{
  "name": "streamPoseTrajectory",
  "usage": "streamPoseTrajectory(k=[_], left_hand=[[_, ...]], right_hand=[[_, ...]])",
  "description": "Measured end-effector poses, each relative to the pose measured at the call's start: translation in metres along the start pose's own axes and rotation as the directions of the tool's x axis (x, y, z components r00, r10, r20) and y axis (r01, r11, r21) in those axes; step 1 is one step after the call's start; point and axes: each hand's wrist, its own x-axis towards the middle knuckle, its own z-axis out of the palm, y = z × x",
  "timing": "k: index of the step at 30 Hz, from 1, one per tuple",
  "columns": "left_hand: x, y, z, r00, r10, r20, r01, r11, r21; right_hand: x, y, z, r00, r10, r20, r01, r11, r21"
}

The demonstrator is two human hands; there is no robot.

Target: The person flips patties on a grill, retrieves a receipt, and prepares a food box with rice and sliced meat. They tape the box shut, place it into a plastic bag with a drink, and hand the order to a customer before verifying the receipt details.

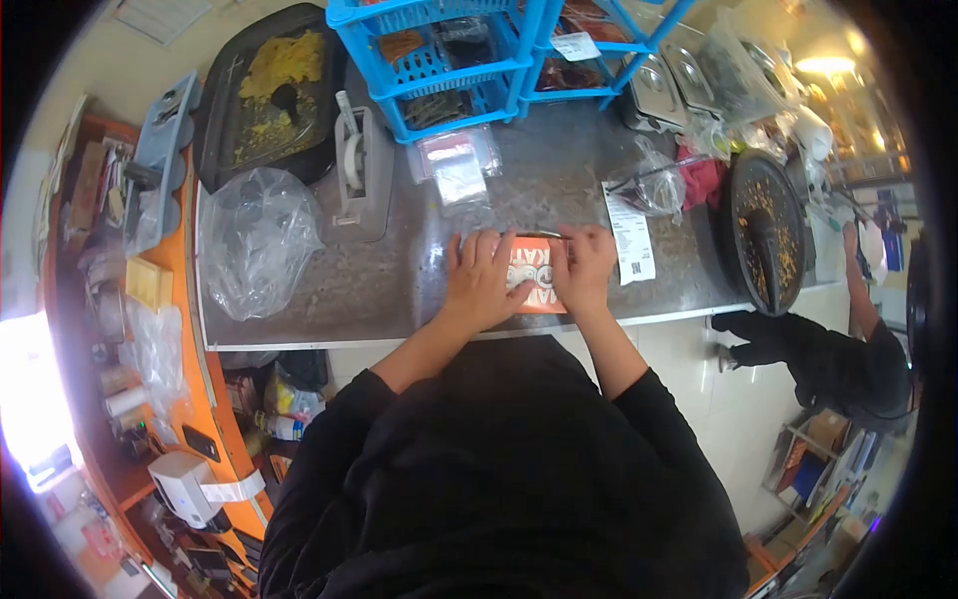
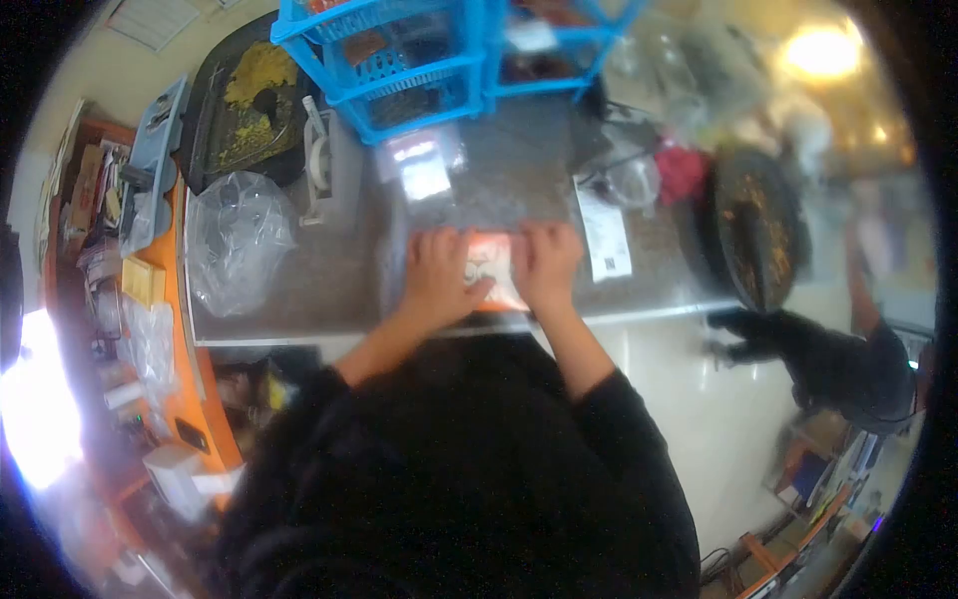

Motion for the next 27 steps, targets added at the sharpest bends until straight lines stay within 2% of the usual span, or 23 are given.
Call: streamPoseTrajectory(k=[2, 4, 6, 9, 12, 15, 18, 21, 27], left_hand=[[-0.001, -0.004, -0.002, 1.000, -0.005, 0.029, 0.005, 1.000, -0.002], [-0.005, -0.011, -0.009, 0.999, 0.005, 0.048, -0.004, 1.000, -0.017], [-0.010, -0.021, -0.019, 0.997, 0.005, 0.072, -0.008, 0.999, 0.032], [-0.030, -0.044, -0.050, 0.987, 0.025, 0.160, -0.036, 0.997, 0.065], [-0.054, -0.077, -0.074, 0.973, 0.044, 0.229, -0.063, 0.995, 0.078], [-0.079, -0.107, -0.096, 0.977, 0.059, 0.206, -0.076, 0.994, 0.076], [-0.100, -0.138, -0.116, 0.985, 0.072, 0.159, -0.079, 0.996, 0.041], [-0.113, -0.166, -0.129, 0.982, 0.122, 0.146, -0.117, 0.992, -0.045], [-0.128, -0.186, -0.141, 0.974, 0.168, 0.150, -0.153, 0.982, -0.108]], right_hand=[[0.007, -0.010, 0.007, 0.992, 0.059, -0.115, -0.062, 0.998, -0.017], [0.007, -0.014, 0.016, 0.979, 0.192, -0.071, -0.189, 0.981, 0.051], [-0.005, -0.018, 0.028, 0.914, 0.374, 0.158, -0.398, 0.902, 0.167], [-0.014, -0.040, 0.044, 0.954, 0.213, 0.212, -0.253, 0.949, 0.186], [-0.018, -0.079, 0.061, 0.954, 0.162, 0.253, -0.232, 0.933, 0.275], [-0.024, -0.113, 0.078, 0.973, -0.113, 0.203, 0.069, 0.975, 0.213], [-0.026, -0.157, 0.090, 0.960, -0.242, 0.139, 0.217, 0.961, 0.172], [-0.035, -0.187, 0.108, 0.959, -0.247, 0.143, 0.231, 0.966, 0.121], [-0.038, -0.224, 0.113, 0.906, -0.081, 0.416, 0.142, 0.983, -0.119]])
